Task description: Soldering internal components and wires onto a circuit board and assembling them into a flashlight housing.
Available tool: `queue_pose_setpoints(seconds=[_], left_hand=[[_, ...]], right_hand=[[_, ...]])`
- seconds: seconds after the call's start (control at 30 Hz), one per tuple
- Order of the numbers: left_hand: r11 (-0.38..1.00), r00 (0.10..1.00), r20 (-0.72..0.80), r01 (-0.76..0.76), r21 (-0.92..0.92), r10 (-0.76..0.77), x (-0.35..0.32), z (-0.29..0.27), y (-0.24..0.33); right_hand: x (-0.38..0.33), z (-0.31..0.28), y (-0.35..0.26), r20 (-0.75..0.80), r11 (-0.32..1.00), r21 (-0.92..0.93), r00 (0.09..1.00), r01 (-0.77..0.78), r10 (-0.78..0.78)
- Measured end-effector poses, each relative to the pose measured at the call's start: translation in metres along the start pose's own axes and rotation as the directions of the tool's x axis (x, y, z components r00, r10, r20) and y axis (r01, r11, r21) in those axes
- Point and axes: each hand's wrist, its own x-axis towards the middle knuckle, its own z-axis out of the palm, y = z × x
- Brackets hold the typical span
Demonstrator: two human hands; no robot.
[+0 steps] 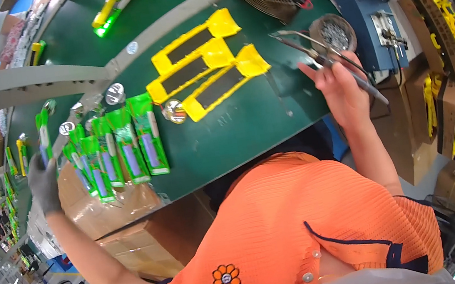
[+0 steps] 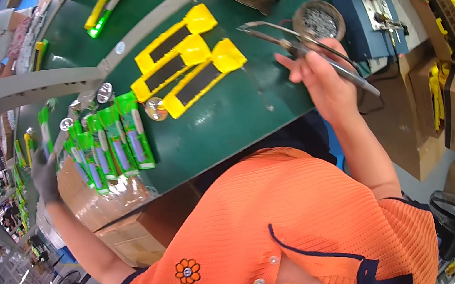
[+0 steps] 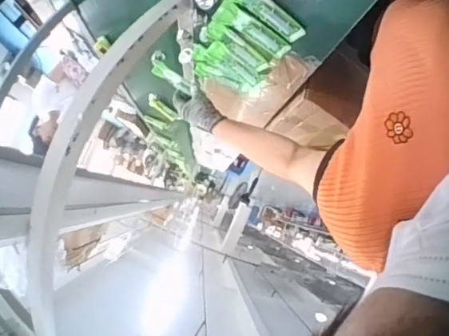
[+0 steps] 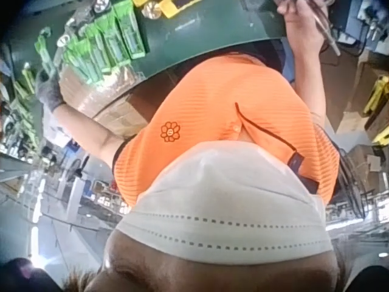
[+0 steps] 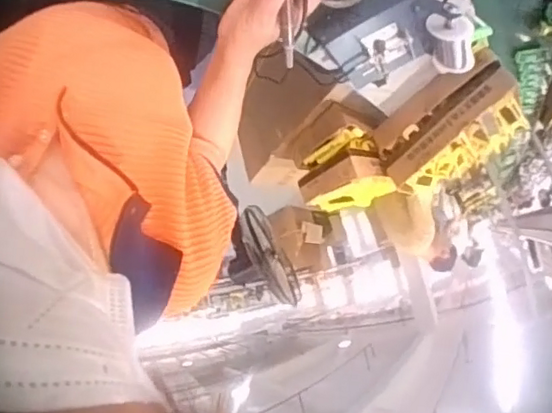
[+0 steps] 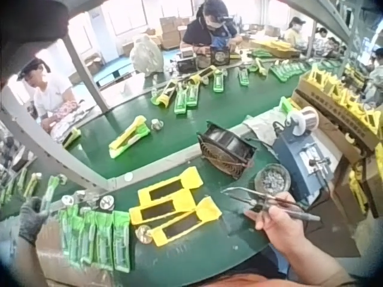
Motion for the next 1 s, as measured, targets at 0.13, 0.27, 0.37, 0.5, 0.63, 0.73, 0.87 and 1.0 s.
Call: queue_pose_setpoints(seconds=[0.13,0.27,0.37,0.5,0.63,0.73,0.87,1.0], left_hand=[[0.846,0.981,0.191,0.118,-0.521,-0.02,-0.142,-0.011,0.131],[0.881,0.952,0.22,-0.091,-0.465,0.214,-0.213,0.042,0.24],[0.804,0.801,0.193,-0.486,-0.342,0.567,-0.212,0.095,0.285],[0.683,0.667,0.15,-0.718,-0.133,0.73,-0.189,0.142,0.299],[0.65,0.645,0.145,-0.76,0.016,0.751,-0.164,0.141,0.298],[0.672,0.673,0.141,-0.738,0.061,0.726,-0.167,0.123,0.314],[0.697,0.699,0.033,-0.707,-0.123,0.714,-0.181,0.14,0.321],[0.556,0.827,-0.055,-0.424,-0.715,0.559,-0.181,0.159,0.326]], right_hand=[[0.017,0.01,0.011,0.065,0.998,0.068,0.998,-0.003,-0.001],[0.026,0.013,0.022,0.069,0.999,0.029,0.998,-0.016,0.014],[0.03,0.018,0.03,0.054,1.0,0.007,0.998,-0.02,0.02],[0.029,0.026,0.033,0.029,0.998,-0.022,0.998,-0.055,0.056],[0.014,0.024,0.036,0.067,0.998,-0.032,0.997,-0.045,0.047],[0.0,0.013,0.026,0.091,0.998,-0.002,0.994,0.064,-0.064],[-0.022,0.004,-0.003,0.156,0.995,-0.056,0.985,0.085,-0.075],[-0.04,-0.001,-0.01,0.171,0.987,-0.157,0.983,-0.039,0.066]])
